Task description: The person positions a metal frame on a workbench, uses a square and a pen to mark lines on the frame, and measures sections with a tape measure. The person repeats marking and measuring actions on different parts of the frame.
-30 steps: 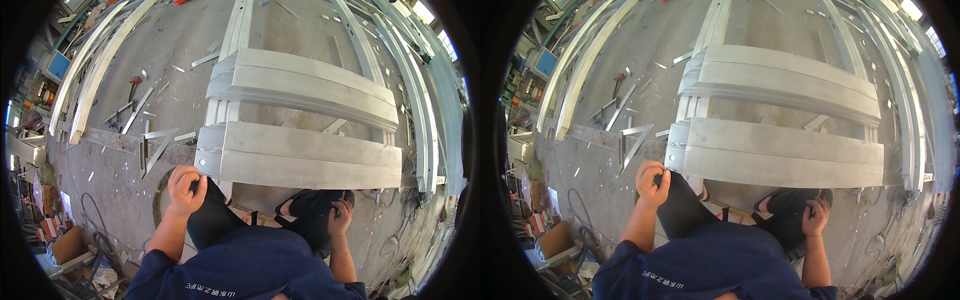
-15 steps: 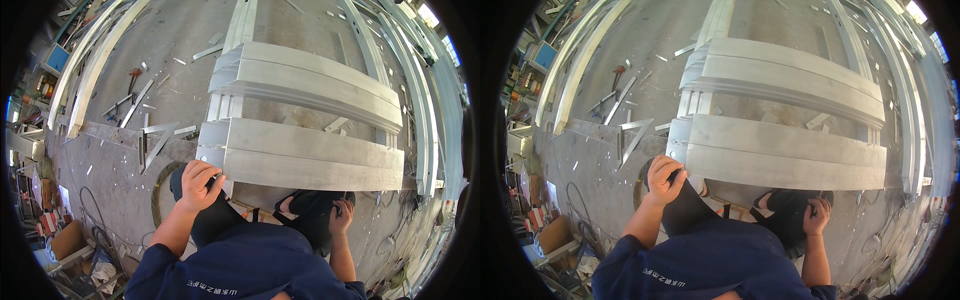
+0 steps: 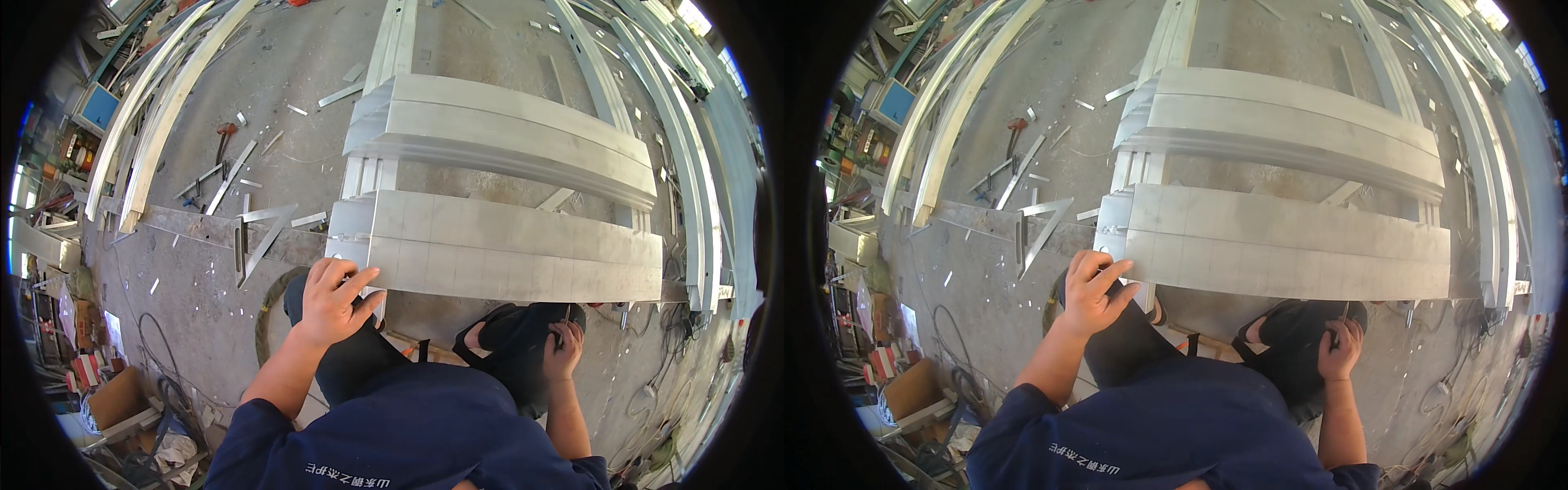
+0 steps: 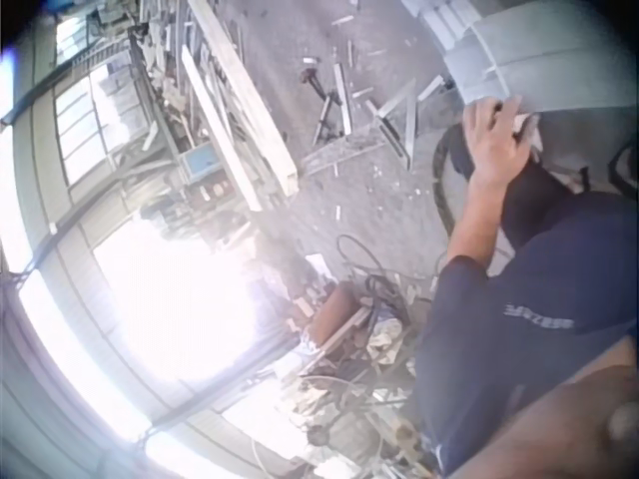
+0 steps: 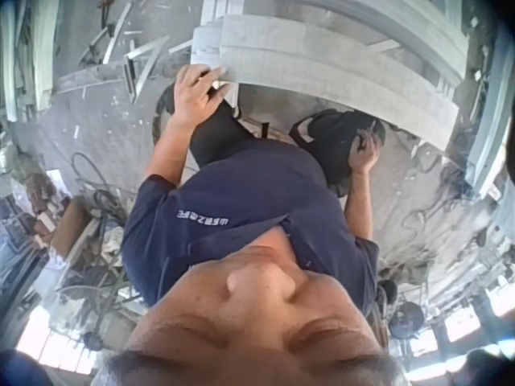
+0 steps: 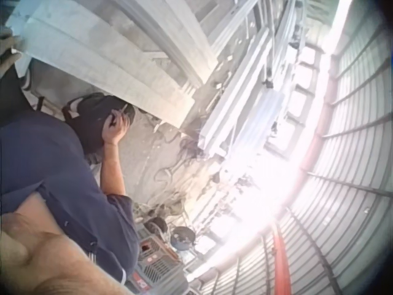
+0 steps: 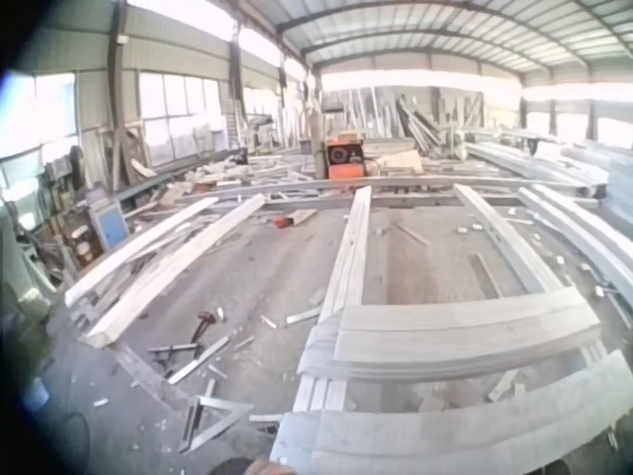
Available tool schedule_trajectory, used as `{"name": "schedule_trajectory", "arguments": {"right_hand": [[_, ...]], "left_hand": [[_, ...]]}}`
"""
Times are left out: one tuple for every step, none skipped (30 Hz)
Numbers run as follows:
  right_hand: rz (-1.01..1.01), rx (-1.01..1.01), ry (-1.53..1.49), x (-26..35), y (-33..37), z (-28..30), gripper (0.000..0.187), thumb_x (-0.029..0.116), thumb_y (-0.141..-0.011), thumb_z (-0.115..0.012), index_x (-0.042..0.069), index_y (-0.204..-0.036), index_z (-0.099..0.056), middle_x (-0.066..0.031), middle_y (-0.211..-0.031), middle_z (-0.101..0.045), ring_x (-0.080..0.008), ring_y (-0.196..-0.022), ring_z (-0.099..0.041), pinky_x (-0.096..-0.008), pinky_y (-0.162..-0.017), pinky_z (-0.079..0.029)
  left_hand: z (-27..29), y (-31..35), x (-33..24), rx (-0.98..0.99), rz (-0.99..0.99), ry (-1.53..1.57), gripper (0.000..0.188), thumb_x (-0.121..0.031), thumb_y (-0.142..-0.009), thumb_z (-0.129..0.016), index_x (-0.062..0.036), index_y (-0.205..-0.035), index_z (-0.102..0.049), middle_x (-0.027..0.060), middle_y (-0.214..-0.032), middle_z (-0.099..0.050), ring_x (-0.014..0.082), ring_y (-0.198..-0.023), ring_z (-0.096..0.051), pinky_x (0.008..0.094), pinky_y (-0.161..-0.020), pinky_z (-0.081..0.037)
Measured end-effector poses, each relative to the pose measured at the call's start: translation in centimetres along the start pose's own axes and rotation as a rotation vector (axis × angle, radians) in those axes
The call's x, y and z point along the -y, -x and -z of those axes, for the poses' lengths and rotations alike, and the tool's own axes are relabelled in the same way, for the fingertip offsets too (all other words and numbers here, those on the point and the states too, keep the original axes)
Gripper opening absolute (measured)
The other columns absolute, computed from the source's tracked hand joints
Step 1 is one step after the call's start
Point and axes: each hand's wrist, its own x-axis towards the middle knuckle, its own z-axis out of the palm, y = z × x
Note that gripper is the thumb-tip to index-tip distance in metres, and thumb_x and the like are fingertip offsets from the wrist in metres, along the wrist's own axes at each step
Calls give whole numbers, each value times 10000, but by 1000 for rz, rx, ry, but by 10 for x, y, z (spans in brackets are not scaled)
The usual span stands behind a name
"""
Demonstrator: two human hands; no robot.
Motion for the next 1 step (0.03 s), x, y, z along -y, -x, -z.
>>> {"name": "schedule_trajectory", "arguments": {"right_hand": [[-11,26,-24,-2,2,1,259,54,-814,-721,95,-1070,-721,-160,-1113,-733,-412,-1157,-647,-555,-1123,-458]], "left_hand": [[-1,0,-1,7,-2,-14,368,-169,-762,-905,-83,-1099,-785,69,-939,-618,267,-827,-597,400,-745,-493]]}}
